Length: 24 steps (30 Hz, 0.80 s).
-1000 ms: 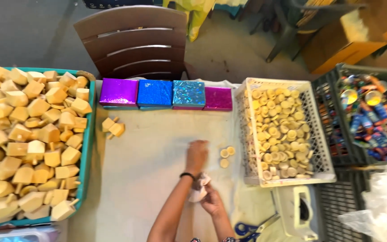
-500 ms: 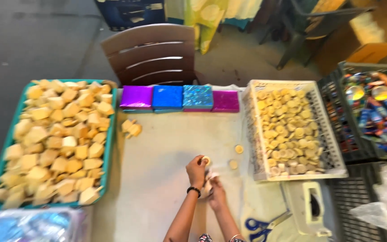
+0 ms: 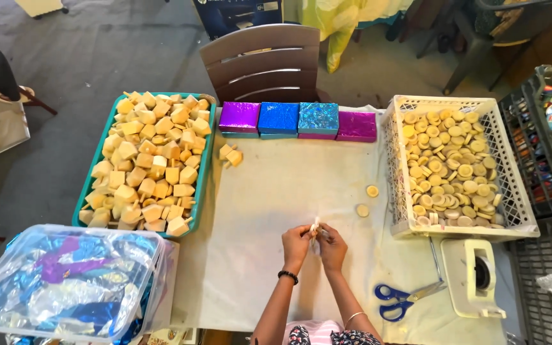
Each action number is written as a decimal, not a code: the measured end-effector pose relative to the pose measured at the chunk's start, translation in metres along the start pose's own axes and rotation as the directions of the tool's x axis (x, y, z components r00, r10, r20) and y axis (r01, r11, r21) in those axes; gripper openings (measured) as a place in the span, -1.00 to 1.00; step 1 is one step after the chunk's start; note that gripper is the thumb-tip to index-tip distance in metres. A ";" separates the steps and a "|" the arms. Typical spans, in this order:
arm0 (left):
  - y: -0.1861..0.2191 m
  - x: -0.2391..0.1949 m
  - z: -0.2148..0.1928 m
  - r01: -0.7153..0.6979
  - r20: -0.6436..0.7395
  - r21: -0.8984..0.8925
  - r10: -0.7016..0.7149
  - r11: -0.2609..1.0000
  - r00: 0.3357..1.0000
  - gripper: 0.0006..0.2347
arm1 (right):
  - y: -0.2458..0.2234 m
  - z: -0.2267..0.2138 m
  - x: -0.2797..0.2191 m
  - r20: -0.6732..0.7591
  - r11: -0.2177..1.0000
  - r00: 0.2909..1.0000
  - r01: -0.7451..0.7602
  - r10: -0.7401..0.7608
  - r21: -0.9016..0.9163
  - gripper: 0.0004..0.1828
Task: The person arranges small wooden pieces and round wooden discs on a table, then wraps each wooden piece individually in a white plastic bag. The person also handles a purple foil-wrapped item and places it with other wrapped items on the table.
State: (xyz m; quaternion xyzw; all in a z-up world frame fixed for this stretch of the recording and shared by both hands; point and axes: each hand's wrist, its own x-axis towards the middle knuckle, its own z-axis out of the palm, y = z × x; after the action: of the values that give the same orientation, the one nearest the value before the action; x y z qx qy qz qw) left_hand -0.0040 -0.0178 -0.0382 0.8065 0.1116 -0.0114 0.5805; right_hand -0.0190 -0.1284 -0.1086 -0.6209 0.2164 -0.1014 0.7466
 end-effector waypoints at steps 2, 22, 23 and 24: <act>0.005 -0.009 0.000 -0.061 0.039 0.064 0.059 0.996 0.997 -0.83 | -0.024 -0.010 -0.013 0.017 0.972 0.981 0.193 -0.193 -0.136 -0.68; 0.021 -0.047 0.028 -0.211 0.195 0.094 0.190 0.973 0.962 -0.81 | -0.101 -0.060 -0.035 0.193 0.567 0.823 0.518 -0.534 -0.640 -0.77; 0.020 -0.052 0.030 -0.204 0.193 0.092 0.183 0.975 0.964 -0.81 | -0.101 -0.064 -0.038 0.198 0.566 0.825 0.517 -0.529 -0.642 -0.77; 0.018 -0.057 0.032 -0.291 0.200 0.060 0.274 0.955 0.941 -0.82 | -0.101 -0.069 -0.041 0.230 0.496 0.789 0.554 -0.570 -0.669 -0.76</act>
State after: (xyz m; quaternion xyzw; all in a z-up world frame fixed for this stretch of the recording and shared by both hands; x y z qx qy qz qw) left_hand -0.0527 -0.0629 -0.0235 0.8343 -0.0616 -0.0098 0.5478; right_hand -0.0744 -0.1928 -0.0120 -0.8919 0.0323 -0.2540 0.3727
